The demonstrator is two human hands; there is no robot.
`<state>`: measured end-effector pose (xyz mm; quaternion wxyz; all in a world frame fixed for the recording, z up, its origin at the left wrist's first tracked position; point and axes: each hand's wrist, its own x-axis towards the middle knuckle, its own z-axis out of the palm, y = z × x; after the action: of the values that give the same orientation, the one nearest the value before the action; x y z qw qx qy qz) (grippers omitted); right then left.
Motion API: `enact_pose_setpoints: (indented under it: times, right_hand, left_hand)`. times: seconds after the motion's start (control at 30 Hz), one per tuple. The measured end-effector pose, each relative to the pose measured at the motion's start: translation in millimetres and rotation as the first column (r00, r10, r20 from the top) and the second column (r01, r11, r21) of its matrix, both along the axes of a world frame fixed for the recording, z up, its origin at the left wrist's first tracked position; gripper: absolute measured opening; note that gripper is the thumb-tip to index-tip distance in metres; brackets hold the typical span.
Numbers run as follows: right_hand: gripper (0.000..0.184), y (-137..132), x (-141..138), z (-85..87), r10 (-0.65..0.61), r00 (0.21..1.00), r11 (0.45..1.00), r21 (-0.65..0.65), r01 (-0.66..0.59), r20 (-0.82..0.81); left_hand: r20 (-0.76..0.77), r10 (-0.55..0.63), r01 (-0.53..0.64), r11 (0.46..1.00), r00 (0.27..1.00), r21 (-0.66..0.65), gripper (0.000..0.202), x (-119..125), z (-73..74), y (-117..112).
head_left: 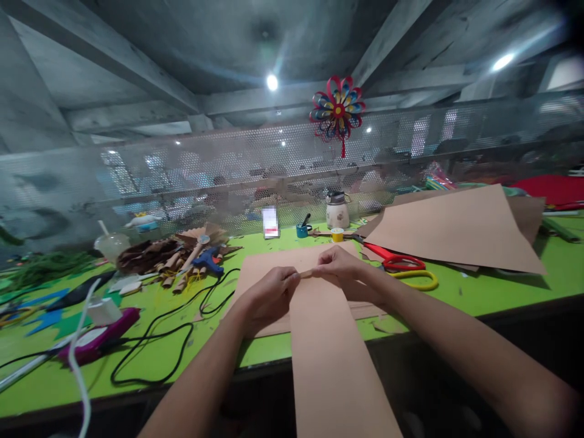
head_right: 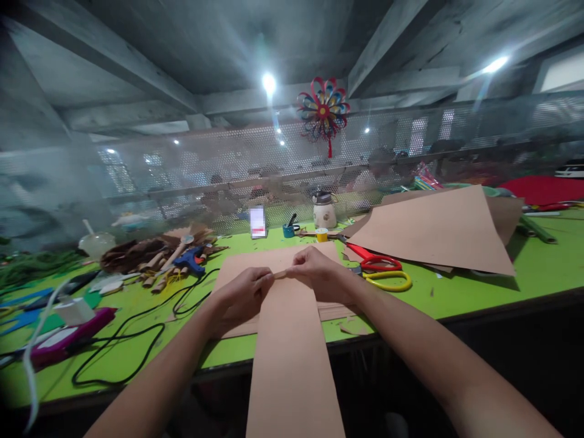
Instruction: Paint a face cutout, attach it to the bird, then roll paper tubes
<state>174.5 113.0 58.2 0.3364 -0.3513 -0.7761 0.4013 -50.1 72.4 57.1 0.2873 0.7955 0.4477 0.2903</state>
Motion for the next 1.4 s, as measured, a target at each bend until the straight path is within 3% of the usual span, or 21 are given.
enact_pose_setpoints:
  times: [0.23,0.47,0.53,0.6,0.7,0.77,0.93,1.03,1.17,1.3,1.4]
  right_hand:
    - [0.033,-3.3,-1.4,-0.6,0.003,1.0,1.0,-0.026,-0.004,-0.03]
    - [0.029,2.6,-4.9,-6.9,0.029,0.999,0.995,0.094,-0.033,0.044]
    - [0.027,5.2,-1.8,-6.5,0.064,0.994,0.99,0.12,-0.075,0.092]
    - [0.025,8.6,4.1,-4.9,0.138,0.979,0.982,0.108,-0.155,0.148]
    - [0.024,14.4,14.6,-2.5,0.246,0.95,0.966,0.034,-0.257,0.191]
    - [0.024,17.8,20.3,-1.8,0.293,0.94,0.955,-0.012,-0.296,0.174]
    - [0.033,23.4,27.8,-4.0,0.392,0.918,0.908,-0.185,-0.377,0.055]
    - [0.04,25.4,28.8,-7.2,0.401,0.916,0.884,-0.263,-0.386,0.003]
    - [0.039,26.0,26.7,-11.3,0.353,0.936,0.904,-0.257,-0.342,-0.004]
    - [0.038,23.9,25.1,-9.9,0.35,0.936,0.914,-0.226,-0.337,0.021]
    - [0.037,20.1,23.5,-5.0,0.374,0.927,0.912,-0.197,-0.361,0.037]
  left_hand:
    - [-0.044,-0.072,0.072,0.997,0.996,0.002,0.034,2.0,4.6,2.6]
    - [-0.041,-0.017,0.02,0.997,0.999,0.068,0.033,12.4,2.4,-4.6]
    - [-0.006,-0.04,0.04,0.999,0.999,-0.006,0.031,13.7,2.8,-7.1]
    - [0.116,-0.069,0.088,0.982,0.991,-0.165,0.029,14.5,2.9,-10.9]
    - [0.345,-0.076,0.219,0.891,0.936,-0.399,0.028,14.2,3.5,-16.4]
    - [0.403,-0.08,0.271,0.855,0.911,-0.443,0.029,12.0,5.3,-16.9]
    - [0.273,-0.151,0.246,0.9,0.95,-0.359,0.026,2.0,8.7,-6.5]
    - [0.309,-0.134,0.254,0.884,0.942,-0.392,0.026,-1.4,5.3,-1.3]
    - [0.335,-0.11,0.249,0.878,0.936,-0.408,0.029,-2.9,0.5,3.0]
    - [0.187,-0.064,0.129,0.925,0.98,-0.358,0.036,-5.5,2.3,6.7]
    - [0.119,-0.077,0.111,0.942,0.99,-0.317,0.036,-7.1,4.8,7.1]
